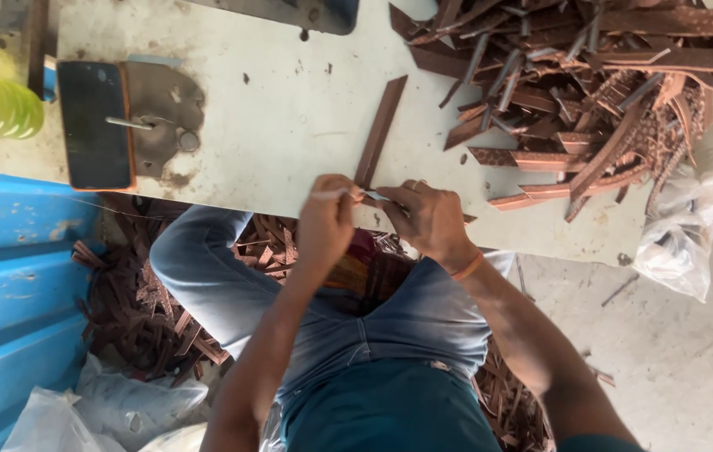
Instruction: Trimming excess material from decorative leather straps using a small blade.
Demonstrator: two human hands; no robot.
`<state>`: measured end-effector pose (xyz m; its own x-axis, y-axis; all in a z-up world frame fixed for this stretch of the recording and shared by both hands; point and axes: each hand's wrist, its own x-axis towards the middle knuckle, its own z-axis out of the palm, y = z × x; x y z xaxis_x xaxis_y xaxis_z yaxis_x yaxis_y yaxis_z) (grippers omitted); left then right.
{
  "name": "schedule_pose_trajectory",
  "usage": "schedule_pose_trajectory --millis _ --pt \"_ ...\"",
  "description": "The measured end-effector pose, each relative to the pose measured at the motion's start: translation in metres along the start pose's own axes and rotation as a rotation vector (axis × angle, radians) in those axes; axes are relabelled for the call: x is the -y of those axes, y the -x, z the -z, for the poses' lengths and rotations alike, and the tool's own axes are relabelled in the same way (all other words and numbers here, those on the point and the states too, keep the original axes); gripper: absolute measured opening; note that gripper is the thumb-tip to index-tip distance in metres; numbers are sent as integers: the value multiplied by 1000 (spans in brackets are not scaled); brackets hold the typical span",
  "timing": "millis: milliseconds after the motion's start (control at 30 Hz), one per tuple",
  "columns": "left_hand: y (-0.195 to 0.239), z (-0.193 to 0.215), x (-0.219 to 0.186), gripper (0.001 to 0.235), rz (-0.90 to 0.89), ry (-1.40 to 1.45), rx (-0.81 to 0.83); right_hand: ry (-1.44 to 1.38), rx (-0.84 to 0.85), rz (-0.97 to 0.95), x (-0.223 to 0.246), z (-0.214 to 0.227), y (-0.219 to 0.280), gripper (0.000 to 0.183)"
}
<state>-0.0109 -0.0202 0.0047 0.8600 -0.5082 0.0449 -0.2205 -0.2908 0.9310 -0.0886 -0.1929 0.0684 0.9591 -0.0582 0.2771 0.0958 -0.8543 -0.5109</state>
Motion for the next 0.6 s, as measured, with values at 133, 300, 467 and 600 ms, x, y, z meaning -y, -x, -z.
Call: schedule_pose_trajectory --millis 133,300,467,600 --pt "10 -5 -24 16 -122 -253 -103 32 -19 -68 12 4 7 16" --pt "12 -9 -24 13 -194 -309 -234 23 -52 -89 8 3 12 18" --pt "7 -4 -27 13 -159 -323 -207 44 -29 -76 11 6 6 19" --pt "2 -2 -26 16 -165 -350 -159 97 -90 29 14 7 0 18"
